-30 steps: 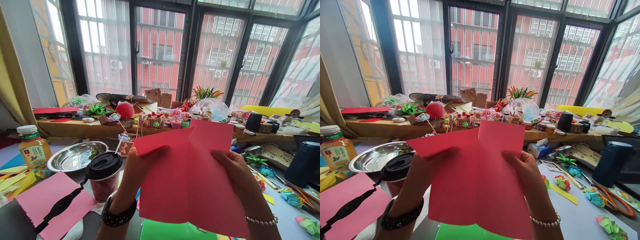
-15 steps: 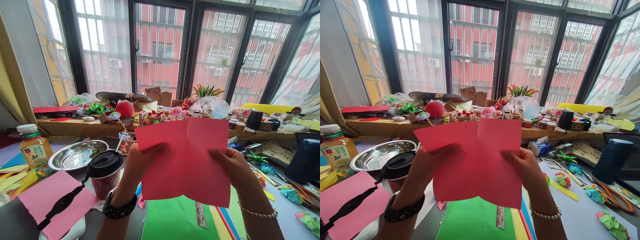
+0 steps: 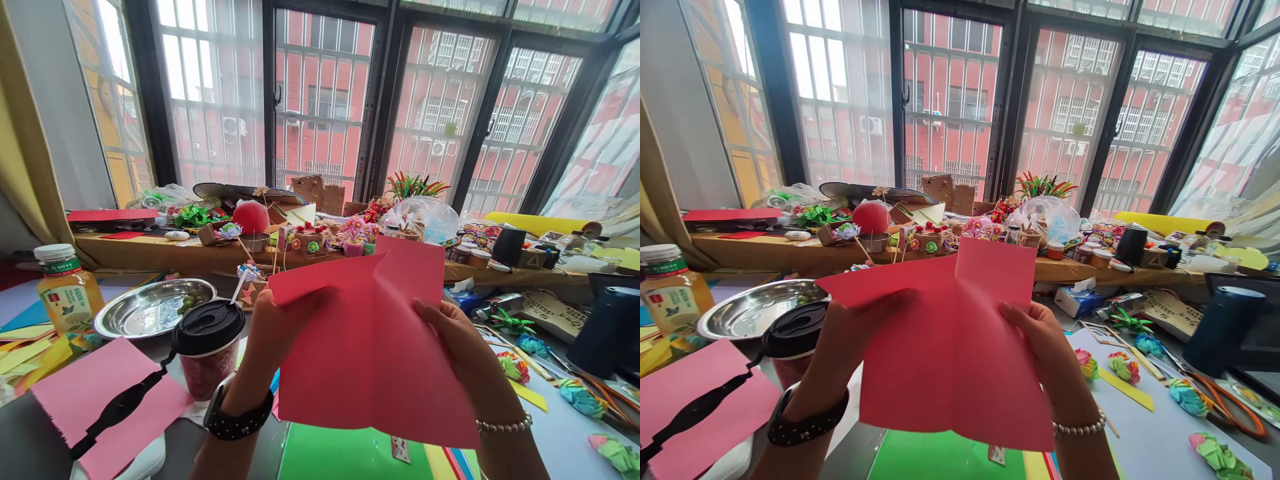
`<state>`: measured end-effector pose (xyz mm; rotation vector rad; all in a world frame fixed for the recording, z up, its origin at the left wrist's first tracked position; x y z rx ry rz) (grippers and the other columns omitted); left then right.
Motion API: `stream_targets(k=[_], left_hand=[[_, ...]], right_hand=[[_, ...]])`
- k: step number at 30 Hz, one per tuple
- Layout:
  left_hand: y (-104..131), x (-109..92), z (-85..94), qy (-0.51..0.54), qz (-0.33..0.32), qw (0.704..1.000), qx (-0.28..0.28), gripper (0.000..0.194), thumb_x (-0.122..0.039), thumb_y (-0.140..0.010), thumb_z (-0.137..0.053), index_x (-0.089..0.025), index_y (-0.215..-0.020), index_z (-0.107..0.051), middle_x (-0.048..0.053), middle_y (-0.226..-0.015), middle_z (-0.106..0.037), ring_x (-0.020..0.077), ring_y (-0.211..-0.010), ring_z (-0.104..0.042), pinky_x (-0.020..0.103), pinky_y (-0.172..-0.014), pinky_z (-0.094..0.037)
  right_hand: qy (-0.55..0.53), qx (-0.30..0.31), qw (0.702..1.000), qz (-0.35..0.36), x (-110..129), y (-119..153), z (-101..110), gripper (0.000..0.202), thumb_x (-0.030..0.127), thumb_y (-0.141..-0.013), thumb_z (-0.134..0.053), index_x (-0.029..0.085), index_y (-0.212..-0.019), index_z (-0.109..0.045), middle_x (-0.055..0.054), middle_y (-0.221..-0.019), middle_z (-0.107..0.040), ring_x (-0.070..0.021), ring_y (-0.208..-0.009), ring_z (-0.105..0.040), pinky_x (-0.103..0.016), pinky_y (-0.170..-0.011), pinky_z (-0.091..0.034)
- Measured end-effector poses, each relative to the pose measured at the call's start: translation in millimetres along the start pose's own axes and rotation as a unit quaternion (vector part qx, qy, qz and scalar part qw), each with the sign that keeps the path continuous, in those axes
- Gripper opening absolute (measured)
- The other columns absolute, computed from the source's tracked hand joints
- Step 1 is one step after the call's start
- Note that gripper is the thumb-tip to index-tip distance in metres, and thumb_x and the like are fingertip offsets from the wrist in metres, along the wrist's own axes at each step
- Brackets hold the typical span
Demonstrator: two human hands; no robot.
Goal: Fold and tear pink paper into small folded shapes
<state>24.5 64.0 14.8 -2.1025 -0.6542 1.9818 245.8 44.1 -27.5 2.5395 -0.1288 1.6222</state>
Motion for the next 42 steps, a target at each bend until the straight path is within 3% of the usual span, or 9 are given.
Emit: stream_targets(k=[5,11,22,28,32,36,42], left_hand=[[-3,4,-5.4,0.032,0.043,0.996,0.068,0.016,-0.026,-0.055,-0.071,-0.016,-0.067,-0.067,0.000,-0.066,-0.067,0.0167,-0.061,-0.061,0.023,-0.051,-0.047],[-7,12,-7.2,0.065,0.060,0.990,0.108,0.021,-0.022,-0.051,-0.073,-0.013,-0.069,-0.068,0.002,-0.068,-0.068,0.0176,-0.063,-0.061,0.025,-0.056,-0.048],[-8,11,-5.8,0.060,0.050,0.994,0.079,0.017,-0.023,-0.051,-0.072,-0.012,-0.063,-0.068,0.001,-0.063,-0.067,0.0150,-0.057,-0.059,0.023,-0.050,-0.046],[-3,4,-0.2,-0.001,0.012,1.000,-0.002,0.016,-0.028,-0.050,-0.073,-0.014,-0.055,-0.067,-0.003,-0.054,-0.062,0.0125,-0.052,-0.056,0.019,-0.045,-0.044],[0,-1,1.0,-0.009,0.000,1.000,-0.025,0.015,-0.028,-0.050,-0.071,-0.015,-0.058,-0.068,-0.003,-0.055,-0.063,0.0140,-0.056,-0.057,0.019,-0.045,-0.043],[1,-3,1.6,-0.016,0.008,1.000,-0.018,0.018,-0.029,-0.051,-0.071,-0.015,-0.062,-0.069,-0.001,-0.060,-0.066,0.0150,-0.060,-0.057,0.020,-0.047,-0.044],[-5,2,1.1,-0.005,0.019,0.998,0.054,0.019,-0.030,-0.047,-0.073,-0.016,-0.059,-0.068,-0.001,-0.059,-0.066,0.0157,-0.056,-0.058,0.023,-0.047,-0.048]], right_hand=[[0.021,-0.009,0.998,0.057,4,-4,2,0.016,0.025,-0.052,-0.077,0.015,-0.060,-0.068,0.000,-0.051,-0.068,-0.0126,-0.041,-0.061,-0.017,-0.039,-0.049],[0.032,-0.041,0.994,0.097,8,-1,4,0.018,0.027,-0.050,-0.078,0.016,-0.059,-0.068,0.000,-0.051,-0.068,-0.0133,-0.039,-0.060,-0.018,-0.037,-0.048],[0.052,-0.045,0.994,0.083,8,2,0,0.018,0.028,-0.050,-0.077,0.015,-0.057,-0.067,-0.001,-0.050,-0.068,-0.0138,-0.040,-0.060,-0.019,-0.038,-0.048],[0.031,-0.048,0.996,0.071,9,9,3,0.015,0.028,-0.053,-0.076,0.017,-0.059,-0.068,0.001,-0.048,-0.067,-0.0132,-0.038,-0.059,-0.018,-0.036,-0.046],[0.015,-0.038,0.998,0.050,5,13,-2,0.013,0.029,-0.058,-0.073,0.018,-0.063,-0.068,0.000,-0.053,-0.069,-0.0138,-0.040,-0.060,-0.019,-0.039,-0.047],[0.004,-0.025,0.999,0.048,4,10,-1,0.013,0.028,-0.058,-0.074,0.018,-0.062,-0.068,0.002,-0.051,-0.068,-0.0117,-0.040,-0.060,-0.017,-0.039,-0.047],[0.016,-0.024,0.998,0.047,9,6,4,0.024,0.028,-0.042,-0.081,0.014,-0.056,-0.068,-0.002,-0.050,-0.068,-0.0147,-0.039,-0.061,-0.019,-0.036,-0.050]])
Point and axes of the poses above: each hand's wrist, its own y-axis away from the middle knuckle, its own z-axis out of the back of the hand, x = y × z, the point moved 6 cm from there along -y, towards the middle knuckle
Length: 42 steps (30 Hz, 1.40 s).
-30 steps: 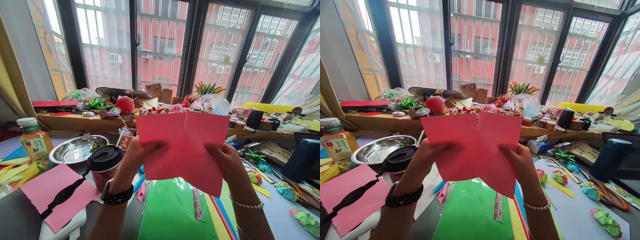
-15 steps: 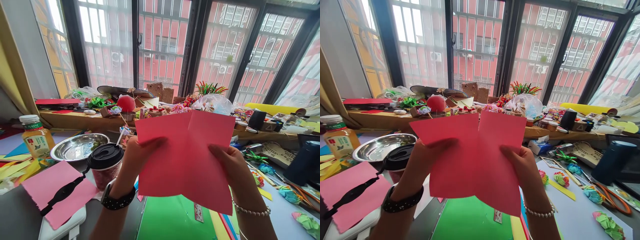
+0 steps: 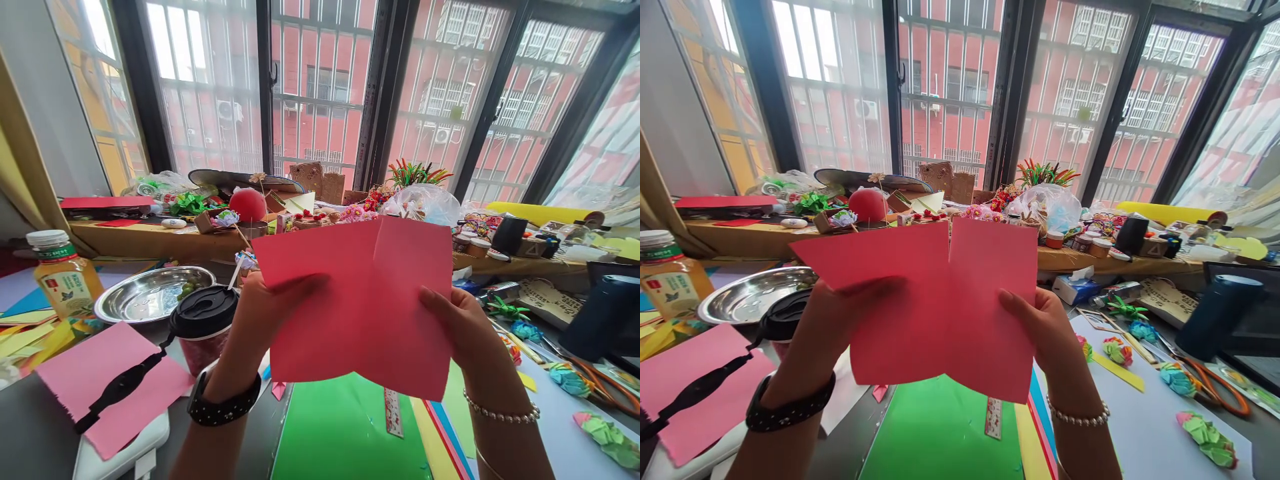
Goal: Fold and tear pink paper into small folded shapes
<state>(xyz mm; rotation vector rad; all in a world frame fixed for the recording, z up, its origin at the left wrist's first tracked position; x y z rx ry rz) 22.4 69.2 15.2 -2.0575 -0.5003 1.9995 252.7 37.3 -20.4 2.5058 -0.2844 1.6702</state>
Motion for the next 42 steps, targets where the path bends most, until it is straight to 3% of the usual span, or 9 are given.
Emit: stream_targets(k=[4,9,15,26,35,42], left_hand=[[1,1,-1.0,0.000,0.001,1.000,0.001,0.022,-0.033,-0.048,-0.073,-0.016,-0.062,-0.068,-0.001,-0.061,-0.067,0.0171,-0.056,-0.059,0.026,-0.048,-0.049],[9,-5,-1.4,-0.016,-0.024,0.998,-0.058,0.017,-0.031,-0.050,-0.072,-0.018,-0.059,-0.067,-0.002,-0.060,-0.066,0.0154,-0.058,-0.058,0.021,-0.048,-0.045],[10,-11,0.4,-0.046,-0.045,0.994,-0.083,0.011,-0.026,-0.052,-0.069,-0.018,-0.058,-0.067,-0.001,-0.061,-0.067,0.0178,-0.064,-0.058,0.023,-0.053,-0.045],[8,-5,-4.0,-0.041,0.004,0.998,-0.046,0.019,-0.030,-0.053,-0.071,-0.013,-0.059,-0.066,0.000,-0.059,-0.066,0.0157,-0.054,-0.058,0.022,-0.047,-0.046],[9,-10,1.4,-0.062,-0.029,0.995,-0.079,0.014,-0.028,-0.053,-0.069,-0.017,-0.062,-0.067,0.000,-0.066,-0.069,0.0202,-0.068,-0.060,0.023,-0.050,-0.046],[11,-11,-0.3,-0.074,-0.046,0.993,-0.083,0.011,-0.027,-0.053,-0.070,-0.018,-0.059,-0.067,-0.002,-0.061,-0.067,0.0190,-0.066,-0.059,0.023,-0.052,-0.045]], right_hand=[[-0.003,-0.026,0.999,0.031,6,6,-1,0.020,0.027,-0.045,-0.080,0.014,-0.053,-0.067,-0.001,-0.046,-0.066,-0.0122,-0.035,-0.059,-0.016,-0.033,-0.048],[-0.013,-0.033,0.999,0.016,4,8,-1,0.019,0.026,-0.045,-0.080,0.015,-0.055,-0.068,0.000,-0.044,-0.065,-0.0119,-0.035,-0.058,-0.015,-0.032,-0.046],[-0.021,-0.029,0.999,0.004,2,7,-4,0.013,0.024,-0.052,-0.076,0.018,-0.061,-0.069,0.000,-0.052,-0.069,-0.0132,-0.041,-0.061,-0.017,-0.039,-0.050],[0.031,-0.026,0.998,0.038,6,4,0,0.018,0.026,-0.046,-0.079,0.015,-0.055,-0.068,-0.002,-0.050,-0.068,-0.0145,-0.040,-0.060,-0.020,-0.038,-0.049],[0.009,-0.018,1.000,0.012,1,6,-3,0.014,0.025,-0.053,-0.076,0.017,-0.060,-0.068,0.001,-0.050,-0.067,-0.0122,-0.040,-0.059,-0.018,-0.037,-0.046],[-0.010,-0.009,1.000,-0.010,-2,6,-5,0.012,0.023,-0.056,-0.075,0.017,-0.063,-0.068,0.000,-0.052,-0.067,-0.0125,-0.041,-0.059,-0.018,-0.038,-0.047]])
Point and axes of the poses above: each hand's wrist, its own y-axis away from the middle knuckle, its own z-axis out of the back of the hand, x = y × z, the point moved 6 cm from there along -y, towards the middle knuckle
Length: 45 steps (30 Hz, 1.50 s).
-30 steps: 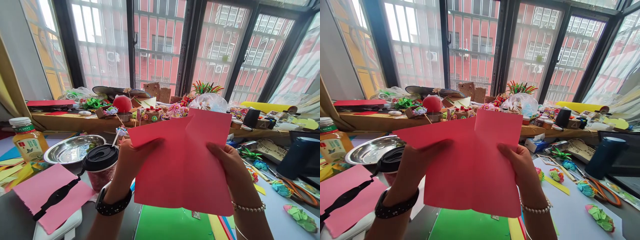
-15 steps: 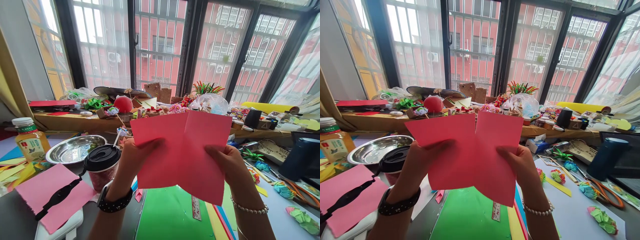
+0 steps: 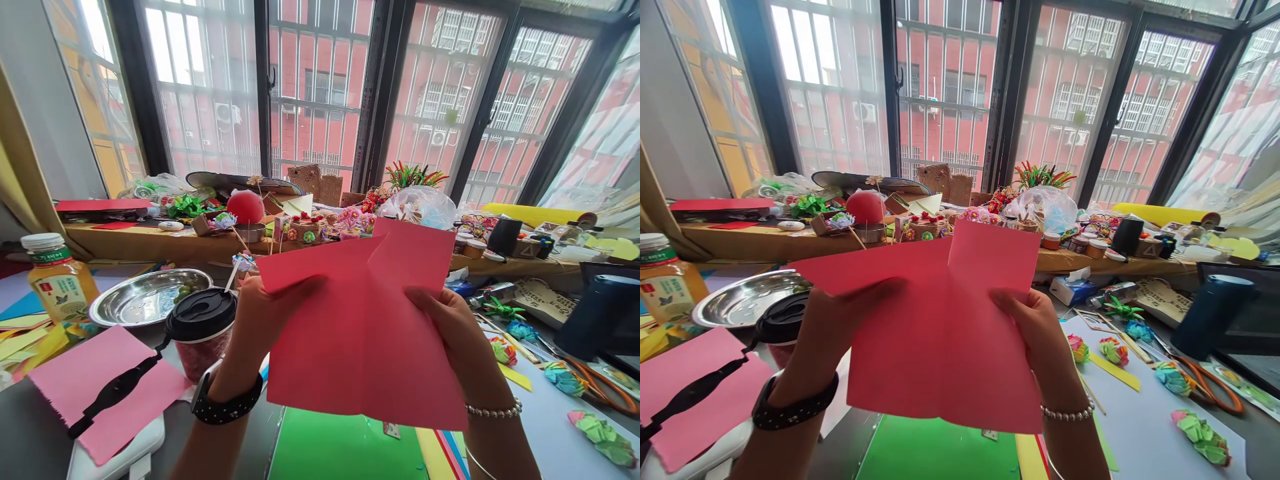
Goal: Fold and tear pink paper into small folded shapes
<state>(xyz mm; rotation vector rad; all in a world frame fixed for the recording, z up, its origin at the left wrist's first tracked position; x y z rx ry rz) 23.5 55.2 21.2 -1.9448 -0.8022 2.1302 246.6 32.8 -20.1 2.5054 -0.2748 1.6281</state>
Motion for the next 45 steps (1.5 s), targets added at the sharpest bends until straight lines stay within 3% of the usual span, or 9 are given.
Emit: stream_targets(k=[12,20,24,27,30,33,40,42,45], left_hand=[[-2,3,-0.3,0.015,0.028,0.999,0.011,0.014,-0.028,-0.050,-0.071,-0.016,-0.055,-0.066,-0.003,-0.056,-0.063,0.0149,-0.059,-0.054,0.020,-0.049,-0.041],[-4,20,-18.1,0.090,0.131,0.974,0.161,0.022,-0.032,-0.062,-0.066,-0.011,-0.069,-0.066,0.004,-0.061,-0.066,0.0171,-0.053,-0.060,0.024,-0.047,-0.047],[-7,31,-27.2,0.118,0.151,0.960,0.205,0.023,-0.035,-0.065,-0.063,-0.012,-0.065,-0.066,0.003,-0.059,-0.066,0.0160,-0.054,-0.060,0.023,-0.049,-0.047],[-6,32,-32.5,0.169,0.156,0.949,0.217,0.023,-0.034,-0.068,-0.062,-0.012,-0.066,-0.065,0.003,-0.062,-0.066,0.0140,-0.056,-0.059,0.021,-0.051,-0.045],[-2,28,-37.3,0.223,0.153,0.935,0.228,0.017,-0.028,-0.071,-0.060,-0.012,-0.069,-0.065,0.002,-0.064,-0.065,0.0119,-0.057,-0.057,0.019,-0.051,-0.044],[5,23,-44.4,0.250,0.146,0.919,0.267,0.010,-0.022,-0.069,-0.060,-0.014,-0.066,-0.064,-0.001,-0.061,-0.063,0.0102,-0.054,-0.055,0.018,-0.050,-0.043],[5,21,-47.3,0.158,0.071,0.941,0.290,0.018,-0.028,-0.072,-0.054,-0.013,-0.063,-0.060,0.000,-0.057,-0.058,0.0103,-0.052,-0.051,0.019,-0.048,-0.042],[-3,20,-37.5,0.132,0.039,0.960,0.245,0.024,-0.032,-0.079,-0.047,-0.014,-0.082,-0.061,0.002,-0.069,-0.062,0.0118,-0.058,-0.055,0.022,-0.053,-0.045],[-13,-1,-3.7,-0.017,-0.147,0.988,0.045,0.030,-0.029,-0.084,-0.041,-0.017,-0.110,-0.052,0.007,-0.103,-0.061,0.0168,-0.087,-0.058,0.031,-0.078,-0.045]], right_hand=[[0.017,0.005,1.000,0.007,-2,-5,1,0.013,0.024,-0.055,-0.075,0.015,-0.060,-0.067,0.000,-0.050,-0.066,-0.0117,-0.039,-0.058,-0.017,-0.036,-0.045],[0.113,-0.048,0.988,0.092,11,-6,13,0.021,0.032,-0.050,-0.077,0.018,-0.061,-0.067,0.000,-0.050,-0.067,-0.0154,-0.040,-0.058,-0.022,-0.036,-0.044],[0.081,0.065,0.982,0.158,17,1,0,0.051,0.067,-0.055,-0.056,0.023,-0.076,-0.070,-0.006,-0.066,-0.071,-0.0255,-0.063,-0.065,-0.029,-0.045,-0.049],[0.072,0.175,0.963,0.191,16,7,-20,0.077,0.082,-0.055,-0.029,0.025,-0.084,-0.071,-0.009,-0.094,-0.069,-0.0327,-0.099,-0.056,-0.041,-0.075,-0.048],[0.159,0.188,0.920,0.304,20,12,-33,0.050,0.063,-0.068,-0.049,0.026,-0.096,-0.065,-0.005,-0.121,-0.054,-0.0275,-0.119,-0.039,-0.041,-0.096,-0.032],[0.223,0.140,0.918,0.295,14,6,-34,0.048,0.033,-0.069,-0.066,0.027,-0.114,-0.050,-0.005,-0.126,-0.047,-0.0215,-0.115,-0.043,-0.037,-0.094,-0.035],[0.186,0.071,0.959,0.201,0,-6,-19,0.019,0.035,-0.071,-0.062,0.017,-0.076,-0.062,-0.002,-0.073,-0.066,-0.0156,-0.067,-0.060,-0.025,-0.060,-0.048],[0.216,0.048,0.949,0.224,3,-7,-14,0.019,0.036,-0.071,-0.062,0.018,-0.076,-0.063,-0.002,-0.070,-0.067,-0.0159,-0.065,-0.060,-0.024,-0.056,-0.047],[0.342,0.019,0.893,0.292,9,-6,-14,0.019,0.035,-0.075,-0.057,0.018,-0.078,-0.065,-0.003,-0.073,-0.068,-0.0181,-0.066,-0.061,-0.027,-0.058,-0.046]])
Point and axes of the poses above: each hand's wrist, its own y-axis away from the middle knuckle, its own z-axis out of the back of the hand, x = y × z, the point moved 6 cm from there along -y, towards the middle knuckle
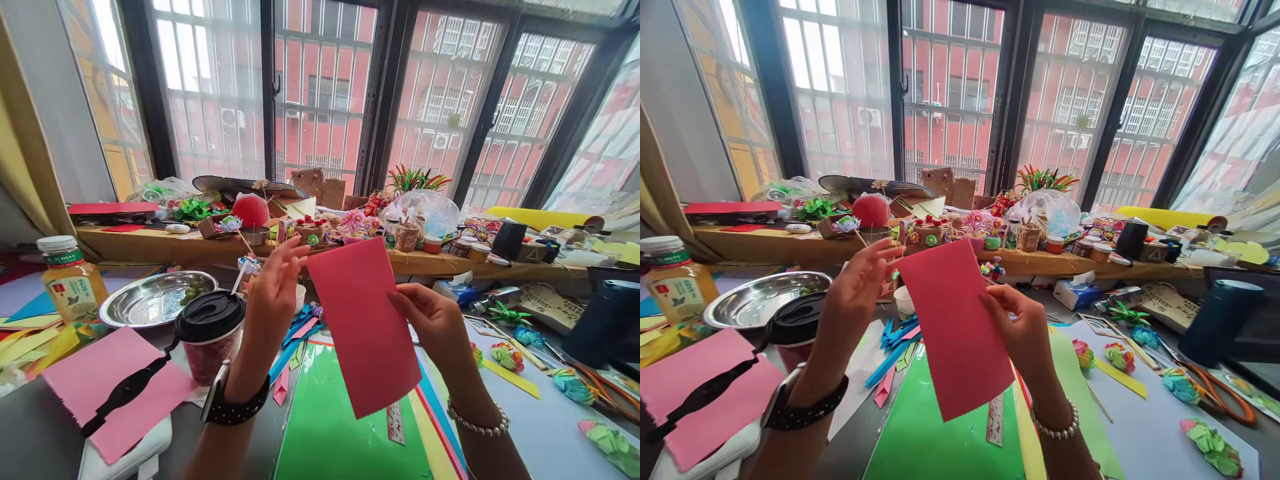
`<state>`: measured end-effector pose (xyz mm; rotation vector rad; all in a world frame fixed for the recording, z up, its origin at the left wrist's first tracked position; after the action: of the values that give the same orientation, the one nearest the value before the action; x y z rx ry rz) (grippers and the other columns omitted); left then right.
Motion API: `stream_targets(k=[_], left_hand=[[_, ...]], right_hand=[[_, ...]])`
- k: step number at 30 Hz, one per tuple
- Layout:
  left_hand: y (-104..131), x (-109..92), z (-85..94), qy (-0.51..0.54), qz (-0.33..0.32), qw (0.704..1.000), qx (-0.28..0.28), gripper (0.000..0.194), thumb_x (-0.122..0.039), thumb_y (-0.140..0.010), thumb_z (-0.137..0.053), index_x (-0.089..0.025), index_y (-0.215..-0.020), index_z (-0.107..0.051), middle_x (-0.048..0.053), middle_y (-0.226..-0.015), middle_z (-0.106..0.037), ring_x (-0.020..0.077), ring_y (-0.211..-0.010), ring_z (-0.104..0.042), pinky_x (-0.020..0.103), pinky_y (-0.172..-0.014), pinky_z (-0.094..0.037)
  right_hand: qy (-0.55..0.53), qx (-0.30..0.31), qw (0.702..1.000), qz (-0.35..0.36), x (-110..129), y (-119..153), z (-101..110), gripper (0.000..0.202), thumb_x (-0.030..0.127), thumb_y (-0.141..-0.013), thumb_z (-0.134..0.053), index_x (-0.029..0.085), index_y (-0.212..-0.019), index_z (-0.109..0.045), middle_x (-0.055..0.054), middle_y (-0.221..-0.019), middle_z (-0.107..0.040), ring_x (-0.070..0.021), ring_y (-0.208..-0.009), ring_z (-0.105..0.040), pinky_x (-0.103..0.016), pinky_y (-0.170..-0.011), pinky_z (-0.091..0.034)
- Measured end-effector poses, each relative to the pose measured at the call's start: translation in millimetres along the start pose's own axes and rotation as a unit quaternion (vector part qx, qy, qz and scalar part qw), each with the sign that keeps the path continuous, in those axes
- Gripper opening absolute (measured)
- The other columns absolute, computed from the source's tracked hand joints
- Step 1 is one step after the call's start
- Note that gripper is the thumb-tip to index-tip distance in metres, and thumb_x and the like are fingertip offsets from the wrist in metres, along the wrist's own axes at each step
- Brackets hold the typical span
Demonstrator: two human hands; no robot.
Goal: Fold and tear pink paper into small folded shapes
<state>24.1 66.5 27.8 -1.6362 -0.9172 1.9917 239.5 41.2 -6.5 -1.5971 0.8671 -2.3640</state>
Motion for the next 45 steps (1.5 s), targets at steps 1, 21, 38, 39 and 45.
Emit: stream_targets(k=[1,21,38,39,45], left_hand=[[1,-13,8.6,-0.083,-0.083,0.992,-0.053,0.030,-0.025,-0.084,-0.043,-0.017,-0.111,-0.051,0.007,-0.109,-0.059,0.0180,-0.096,-0.055,0.033,-0.085,-0.042],[33,-43,-34.4,-0.342,-0.318,0.861,0.203,0.017,-0.012,-0.080,-0.048,-0.019,-0.075,-0.062,-0.002,-0.065,-0.063,0.0124,-0.063,-0.056,0.038,-0.089,-0.037],[34,-28,-46.6,-0.378,-0.237,0.854,0.270,0.016,-0.020,-0.082,-0.048,-0.019,-0.077,-0.063,0.001,-0.069,-0.063,0.0172,-0.067,-0.056,0.032,-0.067,-0.043],[34,-27,-47.8,-0.383,-0.230,0.852,0.273,0.017,-0.022,-0.083,-0.047,-0.019,-0.077,-0.063,0.002,-0.069,-0.063,0.0176,-0.066,-0.056,0.030,-0.062,-0.042],[26,-23,-34.6,-0.387,-0.229,0.858,0.247,0.016,-0.019,-0.081,-0.048,-0.019,-0.076,-0.063,0.002,-0.070,-0.064,0.0173,-0.067,-0.058,0.029,-0.062,-0.040]], right_hand=[[0.057,-0.001,0.998,0.037,4,0,-1,0.018,0.032,-0.076,-0.056,0.018,-0.078,-0.066,-0.004,-0.075,-0.068,-0.0188,-0.068,-0.061,-0.028,-0.061,-0.046],[0.218,0.091,0.938,0.252,40,22,-28,0.018,0.017,-0.082,-0.045,0.017,-0.084,-0.063,-0.004,-0.077,-0.064,-0.0166,-0.070,-0.058,-0.028,-0.062,-0.045],[0.245,0.124,0.911,0.307,37,23,-37,0.018,0.018,-0.085,-0.045,0.016,-0.087,-0.062,-0.006,-0.079,-0.064,-0.0175,-0.071,-0.055,-0.031,-0.065,-0.044],[0.244,0.123,0.912,0.307,37,23,-37,0.017,0.018,-0.085,-0.045,0.016,-0.087,-0.062,-0.006,-0.079,-0.064,-0.0173,-0.071,-0.056,-0.030,-0.065,-0.045],[0.251,0.098,0.918,0.290,33,14,-22,0.017,0.018,-0.083,-0.047,0.017,-0.084,-0.063,-0.005,-0.077,-0.066,-0.0165,-0.071,-0.059,-0.029,-0.065,-0.047]])
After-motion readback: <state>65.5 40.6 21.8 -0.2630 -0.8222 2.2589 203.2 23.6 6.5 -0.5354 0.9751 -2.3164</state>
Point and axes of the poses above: each hand's wrist, its own y-axis away from the middle knuckle, its own z-axis out of the back of the hand, x = y × z, the point moved 6 cm from there along -y, towards the middle knuckle
